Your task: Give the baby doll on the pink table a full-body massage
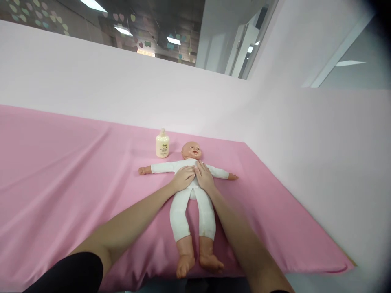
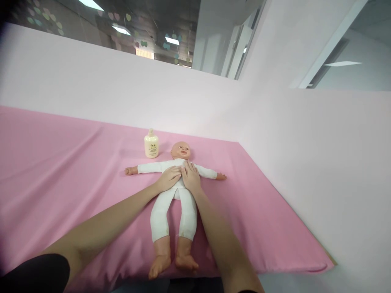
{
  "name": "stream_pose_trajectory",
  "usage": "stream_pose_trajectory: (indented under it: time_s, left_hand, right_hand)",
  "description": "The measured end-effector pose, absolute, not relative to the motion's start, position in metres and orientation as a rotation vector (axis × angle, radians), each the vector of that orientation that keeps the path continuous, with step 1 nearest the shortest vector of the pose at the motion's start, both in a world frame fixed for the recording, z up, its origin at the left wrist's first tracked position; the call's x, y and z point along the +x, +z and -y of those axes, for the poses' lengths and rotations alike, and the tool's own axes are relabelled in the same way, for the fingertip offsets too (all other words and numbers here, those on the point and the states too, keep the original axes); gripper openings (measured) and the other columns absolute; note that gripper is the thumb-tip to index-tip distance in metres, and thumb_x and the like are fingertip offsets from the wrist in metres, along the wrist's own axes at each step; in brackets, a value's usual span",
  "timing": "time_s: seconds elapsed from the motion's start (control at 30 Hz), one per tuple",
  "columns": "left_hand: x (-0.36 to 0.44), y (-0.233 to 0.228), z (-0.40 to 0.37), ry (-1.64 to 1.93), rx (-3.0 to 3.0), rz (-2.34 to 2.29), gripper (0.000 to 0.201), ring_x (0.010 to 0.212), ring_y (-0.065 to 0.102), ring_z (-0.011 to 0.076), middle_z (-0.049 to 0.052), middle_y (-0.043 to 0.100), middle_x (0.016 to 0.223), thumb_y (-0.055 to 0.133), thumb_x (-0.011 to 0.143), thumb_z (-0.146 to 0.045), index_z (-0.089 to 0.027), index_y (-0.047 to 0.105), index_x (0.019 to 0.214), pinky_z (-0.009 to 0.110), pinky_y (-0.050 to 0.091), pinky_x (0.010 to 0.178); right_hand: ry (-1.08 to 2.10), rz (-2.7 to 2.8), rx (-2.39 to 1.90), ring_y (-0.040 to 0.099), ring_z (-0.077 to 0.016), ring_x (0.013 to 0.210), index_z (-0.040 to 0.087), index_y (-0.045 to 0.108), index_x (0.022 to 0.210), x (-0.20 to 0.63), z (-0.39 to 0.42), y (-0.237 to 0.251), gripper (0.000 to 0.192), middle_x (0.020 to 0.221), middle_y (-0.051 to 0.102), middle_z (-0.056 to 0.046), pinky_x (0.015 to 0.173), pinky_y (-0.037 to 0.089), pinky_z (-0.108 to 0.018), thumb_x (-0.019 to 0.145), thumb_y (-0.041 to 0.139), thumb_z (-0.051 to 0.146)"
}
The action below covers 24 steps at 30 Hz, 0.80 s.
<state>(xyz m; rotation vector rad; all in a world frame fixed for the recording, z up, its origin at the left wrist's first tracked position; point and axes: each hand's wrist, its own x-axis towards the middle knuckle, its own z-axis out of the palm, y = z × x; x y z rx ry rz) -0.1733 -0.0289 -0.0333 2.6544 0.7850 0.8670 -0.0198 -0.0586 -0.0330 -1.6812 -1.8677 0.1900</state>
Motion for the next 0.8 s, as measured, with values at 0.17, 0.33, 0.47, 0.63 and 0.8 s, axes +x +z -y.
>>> stream_pose_trajectory:
  time_s: [0.17,0.33,0.47,0.63,0.8]
  left_hand:
    - [-0.178,-0.037,0.022,0.912,2.524,-0.969,0.044,0.138,0.032,0.0221,0.006,0.047,0.141,0.028,0.096,-0.030,-0.020,0.048,0.134,0.048,0.027,0.112]
    - [-0.177,-0.034,0.023,0.845,2.499,-1.059,0.048,0.140,0.026,0.0204,0.003,0.040,0.146,0.026,0.095,-0.030,-0.018,0.043,0.138,0.042,0.020,0.115]
    - [-0.175,-0.034,0.025,0.809,2.498,-1.123,0.049,0.141,0.024,0.0204,0.004,0.036,0.149,0.026,0.095,-0.029,-0.017,0.039,0.140,0.043,0.019,0.115]
    - [-0.177,-0.037,0.023,0.774,2.542,-1.157,0.051,0.142,0.021,0.0201,0.008,0.028,0.152,0.024,0.094,-0.026,-0.013,0.035,0.143,0.043,0.019,0.115]
    - [-0.177,-0.037,0.022,0.749,2.537,-1.196,0.052,0.142,0.021,0.0213,0.010,0.026,0.153,0.029,0.093,-0.025,-0.012,0.034,0.143,0.043,0.020,0.115]
  right_hand:
    - [0.204,1.860,-1.831,0.017,-0.0314,0.143,0.009,0.022,0.147,-0.022,0.081,-0.036,0.065,0.154,0.021,-0.013,0.114,0.019,-0.050,0.094,0.029,0.045]
    - [0.264,1.948,-1.957,0.007,-0.0302,0.144,0.004,0.014,0.148,-0.031,0.115,-0.025,0.067,0.156,0.010,-0.014,0.116,0.012,-0.049,0.095,0.025,0.042]
    - [0.308,2.090,-1.920,0.000,-0.0278,0.145,0.006,0.010,0.149,-0.042,0.141,-0.014,0.072,0.156,0.004,-0.012,0.116,0.007,-0.050,0.094,0.024,0.050]
    - [0.286,2.335,-1.626,-0.001,-0.0204,0.146,0.013,0.005,0.150,-0.053,0.148,-0.008,0.071,0.157,0.004,-0.007,0.117,0.003,-0.045,0.094,0.020,0.055]
    - [0.245,2.248,-1.660,0.009,-0.0187,0.145,0.016,0.015,0.149,-0.049,0.118,-0.011,0.063,0.156,0.013,-0.005,0.117,0.009,-0.041,0.095,0.021,0.048]
